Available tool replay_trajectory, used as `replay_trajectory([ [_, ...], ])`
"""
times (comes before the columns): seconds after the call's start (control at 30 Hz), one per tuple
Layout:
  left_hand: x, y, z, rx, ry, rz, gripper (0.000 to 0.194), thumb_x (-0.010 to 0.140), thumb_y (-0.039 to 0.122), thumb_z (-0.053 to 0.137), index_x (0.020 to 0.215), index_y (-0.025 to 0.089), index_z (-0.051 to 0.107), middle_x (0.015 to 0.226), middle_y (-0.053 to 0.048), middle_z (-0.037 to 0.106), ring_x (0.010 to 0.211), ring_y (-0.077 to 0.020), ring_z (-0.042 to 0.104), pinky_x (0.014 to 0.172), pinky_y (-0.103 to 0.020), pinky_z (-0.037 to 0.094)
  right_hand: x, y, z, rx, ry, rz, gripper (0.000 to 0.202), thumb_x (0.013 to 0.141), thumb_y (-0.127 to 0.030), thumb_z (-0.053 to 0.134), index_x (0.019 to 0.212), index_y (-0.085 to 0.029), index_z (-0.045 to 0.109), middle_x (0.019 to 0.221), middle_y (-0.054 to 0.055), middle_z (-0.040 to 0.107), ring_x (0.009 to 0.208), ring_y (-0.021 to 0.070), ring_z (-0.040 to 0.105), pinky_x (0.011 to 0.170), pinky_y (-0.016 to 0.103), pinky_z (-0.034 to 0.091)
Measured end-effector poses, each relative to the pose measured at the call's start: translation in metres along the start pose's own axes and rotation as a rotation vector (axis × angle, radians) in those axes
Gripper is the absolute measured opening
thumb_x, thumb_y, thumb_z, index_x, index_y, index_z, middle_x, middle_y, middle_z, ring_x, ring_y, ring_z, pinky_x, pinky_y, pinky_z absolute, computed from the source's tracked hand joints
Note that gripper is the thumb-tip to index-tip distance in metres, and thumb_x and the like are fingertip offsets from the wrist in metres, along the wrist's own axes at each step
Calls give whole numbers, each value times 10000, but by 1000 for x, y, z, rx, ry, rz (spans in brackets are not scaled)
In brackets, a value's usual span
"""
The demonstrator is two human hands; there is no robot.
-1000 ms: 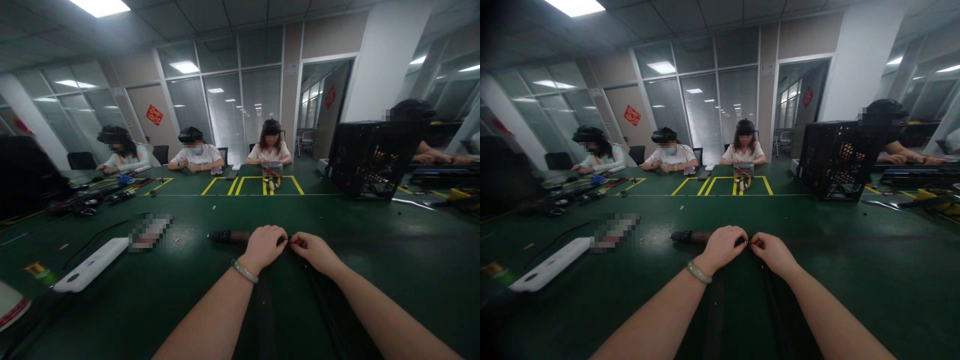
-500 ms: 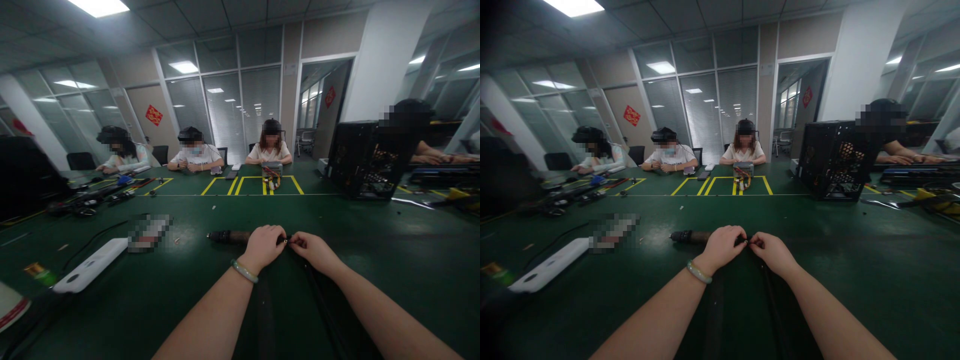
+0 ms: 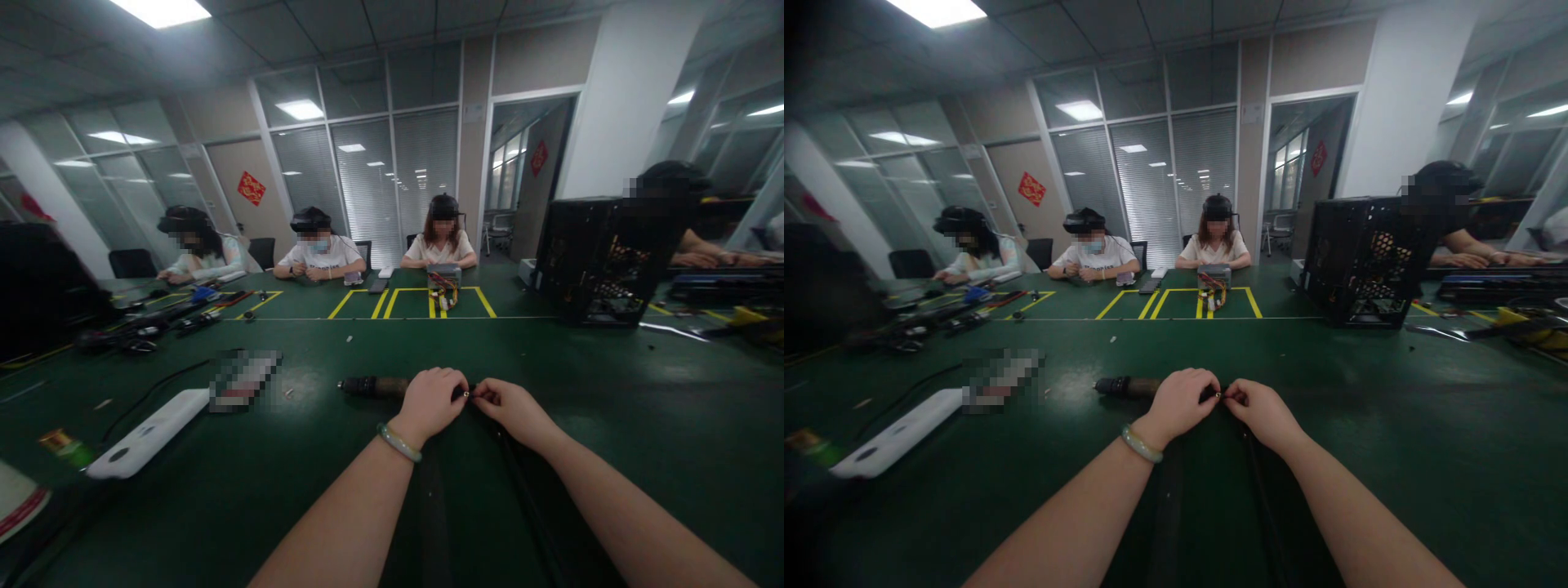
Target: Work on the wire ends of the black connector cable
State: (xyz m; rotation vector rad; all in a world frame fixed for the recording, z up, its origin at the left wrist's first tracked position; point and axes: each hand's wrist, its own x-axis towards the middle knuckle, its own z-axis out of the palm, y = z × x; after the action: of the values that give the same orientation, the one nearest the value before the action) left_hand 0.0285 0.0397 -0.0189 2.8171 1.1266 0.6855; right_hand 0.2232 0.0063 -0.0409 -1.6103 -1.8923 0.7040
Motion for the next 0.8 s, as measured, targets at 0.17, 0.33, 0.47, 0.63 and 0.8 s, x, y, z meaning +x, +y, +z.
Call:
replay_trajectory([
  [0.17, 0, 2, -1, 19, -16, -12, 115, 874, 295, 570, 968, 229, 566, 953, 1, 613, 928, -191, 555, 810, -328, 412, 0, 2, 1, -9, 4, 1, 199, 862, -362, 552, 939, -218, 665, 843, 10, 688, 726, 169, 611, 635, 264, 431],
  [0.33, 0, 3, -3, 15, -21, -23, 110, 874, 285, 567, 962, 219, 575, 952, -10, 615, 924, -188, 559, 805, -323, 417, 1, 2, 0, -7, -4, -14, 188, 863, -353, 552, 950, -230, 665, 856, 6, 688, 741, 173, 618, 648, 271, 441],
  [0.47, 0, 2, -1, 7, -4, -8, 94, 873, 281, 567, 948, 225, 574, 939, 0, 613, 910, -187, 555, 801, -325, 417, 1, 1, 0, -15, -4, -5, 181, 861, -349, 553, 942, -228, 662, 843, 7, 686, 736, 174, 617, 646, 274, 441],
  [0.63, 0, 2, -1, 22, -23, -10, 93, 879, 282, 564, 951, 225, 574, 940, 2, 609, 912, -183, 556, 796, -325, 415, 0, 0, 0, -13, -5, -1, 173, 860, -348, 555, 931, -230, 661, 835, 5, 681, 734, 172, 616, 646, 274, 438],
  [0.8, 0, 2, -2, 5, -8, -2, 92, 880, 284, 554, 948, 226, 575, 941, 1, 612, 909, -184, 554, 788, -318, 416, -2, -1, -1, -12, -8, -1, 182, 865, -355, 548, 947, -232, 655, 852, 4, 682, 731, 169, 617, 639, 270, 436],
])
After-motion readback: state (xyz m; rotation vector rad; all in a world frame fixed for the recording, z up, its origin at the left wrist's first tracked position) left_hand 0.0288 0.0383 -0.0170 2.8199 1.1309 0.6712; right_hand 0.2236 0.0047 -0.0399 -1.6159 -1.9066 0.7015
